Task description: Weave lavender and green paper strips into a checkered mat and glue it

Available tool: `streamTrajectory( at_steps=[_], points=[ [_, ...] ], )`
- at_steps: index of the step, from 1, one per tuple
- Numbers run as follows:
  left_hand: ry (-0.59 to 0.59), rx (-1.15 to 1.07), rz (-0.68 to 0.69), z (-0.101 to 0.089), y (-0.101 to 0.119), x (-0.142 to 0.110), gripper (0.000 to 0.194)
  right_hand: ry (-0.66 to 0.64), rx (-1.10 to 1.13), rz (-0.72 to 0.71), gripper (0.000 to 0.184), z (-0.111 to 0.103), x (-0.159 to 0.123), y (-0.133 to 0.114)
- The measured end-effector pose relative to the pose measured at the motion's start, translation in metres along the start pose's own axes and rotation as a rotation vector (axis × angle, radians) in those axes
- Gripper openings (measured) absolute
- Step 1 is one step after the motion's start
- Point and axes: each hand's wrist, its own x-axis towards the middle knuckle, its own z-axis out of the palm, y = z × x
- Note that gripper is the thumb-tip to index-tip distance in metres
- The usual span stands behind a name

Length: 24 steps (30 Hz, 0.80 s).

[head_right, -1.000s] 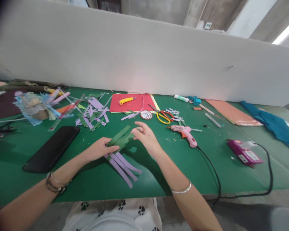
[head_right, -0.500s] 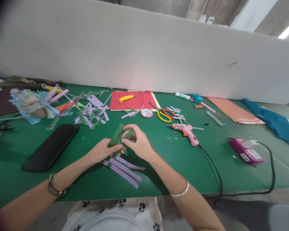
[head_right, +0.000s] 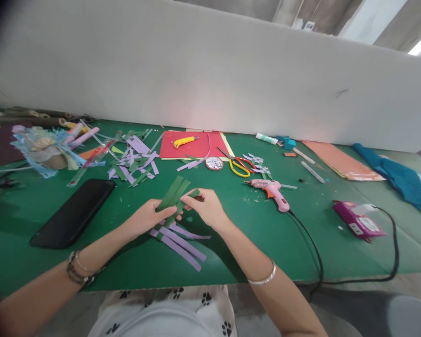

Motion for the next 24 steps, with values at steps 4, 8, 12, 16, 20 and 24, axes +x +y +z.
streamTrajectory(
  at_steps=[4, 8, 12, 16, 20, 24],
  points=[
    [0.128, 0.122, 0.156, 0.001, -0.001, 0.001, 0.037, 0.048, -0.008, 0.003, 0.017, 0.000, 0.000, -0.003],
    [0.139, 0.248, 0.178, 0.003, -0.006, 0.003, 0.028, 0.065, -0.062, 0.019, 0.013, -0.001, -0.001, -0.004],
    [0.235, 0.371, 0.231, 0.002, -0.012, 0.007, 0.034, 0.059, -0.100, 0.063, 0.018, -0.004, 0.002, 0.000],
    [0.327, 0.559, 0.346, 0.003, -0.009, 0.009, 0.035, 0.028, -0.082, 0.052, 0.022, -0.006, 0.003, 0.004],
    [0.265, 0.622, 0.355, 0.008, -0.002, 0.010, 0.016, -0.010, -0.076, -0.019, 0.028, -0.007, 0.002, 0.004],
    [0.258, 0.565, 0.352, 0.011, -0.001, 0.012, 0.009, -0.008, -0.099, -0.033, 0.029, -0.008, 0.001, 0.004]
  ],
)
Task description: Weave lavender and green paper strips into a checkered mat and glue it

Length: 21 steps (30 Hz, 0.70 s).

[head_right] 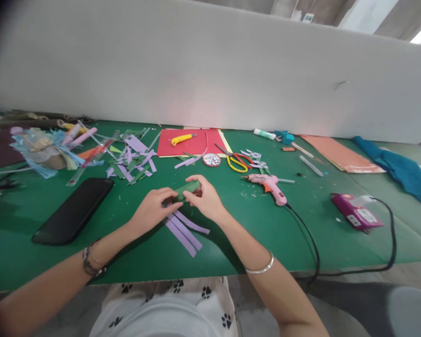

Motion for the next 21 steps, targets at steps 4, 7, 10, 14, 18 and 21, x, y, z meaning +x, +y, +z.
streamTrajectory(
  at_steps=[4, 7, 10, 14, 18, 21],
  points=[
    [0.008, -0.102, -0.002, 0.0016, -0.0029, -0.0003, 0.011, -0.002, 0.015, -0.055, 0.031, -0.0017, 0.0011, 0.0013],
    [-0.022, -0.173, -0.014, 0.0022, -0.0043, 0.0000, 0.012, -0.040, 0.047, -0.062, 0.033, -0.0015, 0.0021, 0.0030],
    [-0.059, -0.259, -0.033, 0.0018, -0.0039, 0.0004, 0.016, -0.082, 0.058, -0.054, 0.031, -0.0006, 0.0026, 0.0044],
    [-0.099, -0.313, -0.070, 0.0005, -0.0031, 0.0010, 0.022, -0.116, 0.079, -0.068, 0.031, -0.0006, 0.0025, 0.0051],
    [-0.125, -0.330, -0.082, 0.0010, -0.0047, 0.0014, 0.025, -0.140, 0.079, -0.081, 0.033, -0.0018, 0.0020, 0.0050],
    [-0.143, -0.361, -0.107, 0.0020, -0.0061, 0.0012, 0.026, -0.157, 0.092, -0.084, 0.037, -0.0016, 0.0017, 0.0058]
  ],
)
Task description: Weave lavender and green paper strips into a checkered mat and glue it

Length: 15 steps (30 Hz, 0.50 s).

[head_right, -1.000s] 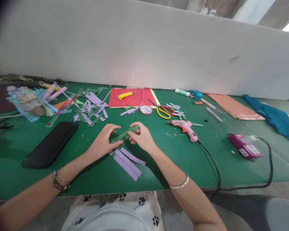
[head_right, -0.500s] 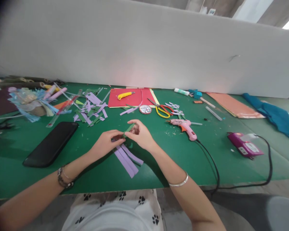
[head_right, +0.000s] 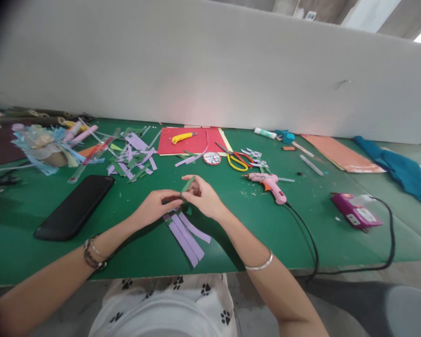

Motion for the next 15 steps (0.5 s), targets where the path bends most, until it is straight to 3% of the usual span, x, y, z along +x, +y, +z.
streamTrajectory(
  at_steps=[10, 15],
  points=[
    [0.002, -0.055, -0.051, 0.0006, 0.0009, -0.0012, 0.025, -0.016, 0.034, 0.032, 0.037, 0.0030, 0.0020, 0.0071],
    [0.066, -0.187, -0.123, 0.0019, 0.0020, -0.0002, 0.022, -0.011, 0.026, 0.026, 0.037, 0.0033, 0.0015, 0.0054]
  ],
)
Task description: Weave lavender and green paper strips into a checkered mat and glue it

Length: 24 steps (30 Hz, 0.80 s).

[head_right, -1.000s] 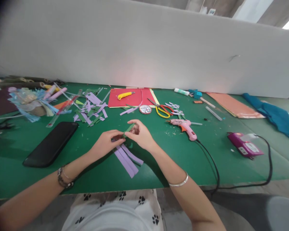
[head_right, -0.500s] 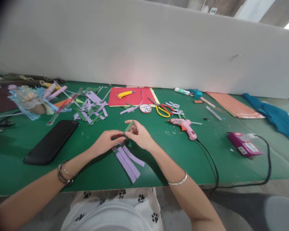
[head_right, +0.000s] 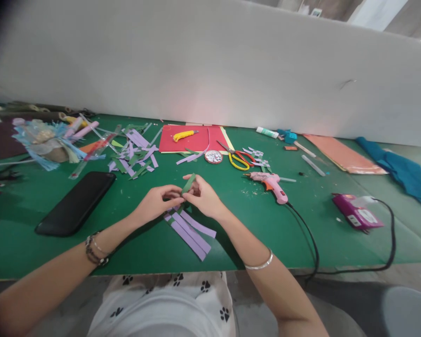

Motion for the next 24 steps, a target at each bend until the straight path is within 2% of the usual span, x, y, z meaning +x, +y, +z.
streamTrajectory(
  at_steps=[4, 13, 19, 24],
  points=[
    [0.007, -0.065, -0.033, 0.0004, -0.0003, 0.0015, 0.019, 0.012, 0.011, 0.010, 0.038, 0.0002, -0.0001, 0.0010],
    [0.014, 0.016, -0.025, -0.0033, 0.0007, 0.0044, 0.016, -0.009, -0.076, -0.037, 0.038, -0.0019, -0.0004, 0.0011],
    [-0.016, -0.046, -0.146, -0.0057, 0.0074, 0.0017, 0.020, 0.025, -0.075, -0.042, 0.029, -0.0030, 0.0010, 0.0026],
    [-0.079, -0.116, -0.222, -0.0094, 0.0079, 0.0031, 0.027, 0.012, -0.115, -0.106, 0.034, -0.0020, -0.0003, 0.0033]
  ],
)
